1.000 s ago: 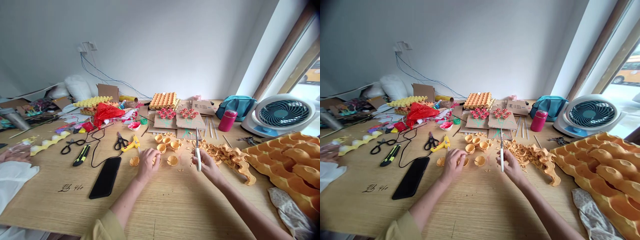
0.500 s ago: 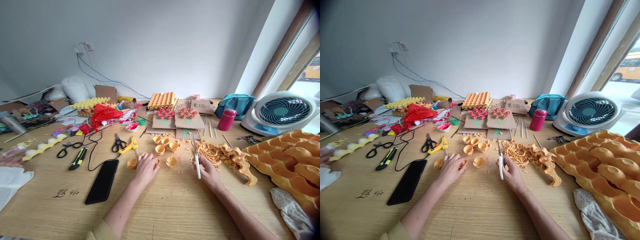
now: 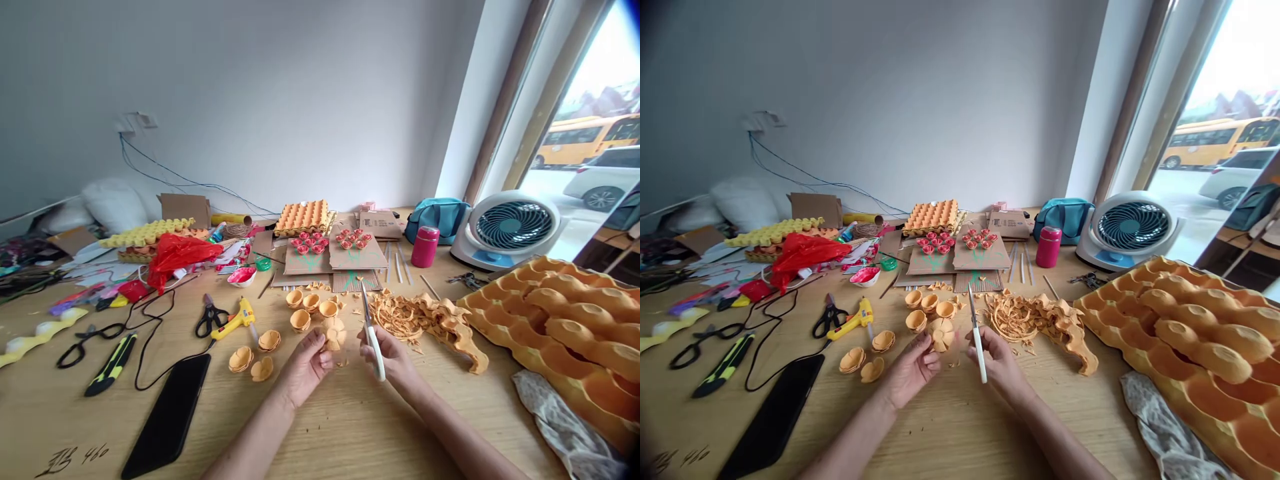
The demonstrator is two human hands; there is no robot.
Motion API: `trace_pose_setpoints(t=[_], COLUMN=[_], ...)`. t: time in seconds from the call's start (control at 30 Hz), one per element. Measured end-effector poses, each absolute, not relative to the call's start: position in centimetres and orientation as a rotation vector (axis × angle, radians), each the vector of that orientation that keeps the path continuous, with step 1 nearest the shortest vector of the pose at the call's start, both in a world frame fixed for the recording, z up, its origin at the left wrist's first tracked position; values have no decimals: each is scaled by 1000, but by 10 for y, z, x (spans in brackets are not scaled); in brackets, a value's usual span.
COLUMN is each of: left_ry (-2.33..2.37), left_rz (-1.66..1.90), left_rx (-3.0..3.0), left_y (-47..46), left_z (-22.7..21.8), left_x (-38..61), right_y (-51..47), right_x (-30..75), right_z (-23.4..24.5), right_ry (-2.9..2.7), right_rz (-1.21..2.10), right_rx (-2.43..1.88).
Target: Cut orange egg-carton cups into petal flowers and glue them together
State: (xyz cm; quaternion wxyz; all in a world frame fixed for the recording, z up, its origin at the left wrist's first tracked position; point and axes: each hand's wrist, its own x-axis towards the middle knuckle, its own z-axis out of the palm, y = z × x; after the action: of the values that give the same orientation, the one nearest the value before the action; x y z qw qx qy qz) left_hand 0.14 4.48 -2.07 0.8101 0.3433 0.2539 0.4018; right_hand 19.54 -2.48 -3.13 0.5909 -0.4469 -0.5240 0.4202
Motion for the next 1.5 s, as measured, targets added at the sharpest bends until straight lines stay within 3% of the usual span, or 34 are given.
trace_pose_setpoints(t=[0.23, 0.87, 1.07, 1.5], left_ry=[439, 489, 576, 576], left_rz=[726, 594, 783, 909], left_rx=[492, 1041, 853, 601], left_y=[24, 19, 23, 30], left_z=[-35, -19, -20, -16], left_x=[11, 2, 3, 0], right_y=[-28, -33, -33, -38], right_x=[187, 179, 193, 194], right_z=[-18, -16, -22, -19], right_ry=[-1064, -1106, -1258, -1637], right_rz=[1110, 1246, 982, 843], right_rx=[-1011, -968, -1108, -1355])
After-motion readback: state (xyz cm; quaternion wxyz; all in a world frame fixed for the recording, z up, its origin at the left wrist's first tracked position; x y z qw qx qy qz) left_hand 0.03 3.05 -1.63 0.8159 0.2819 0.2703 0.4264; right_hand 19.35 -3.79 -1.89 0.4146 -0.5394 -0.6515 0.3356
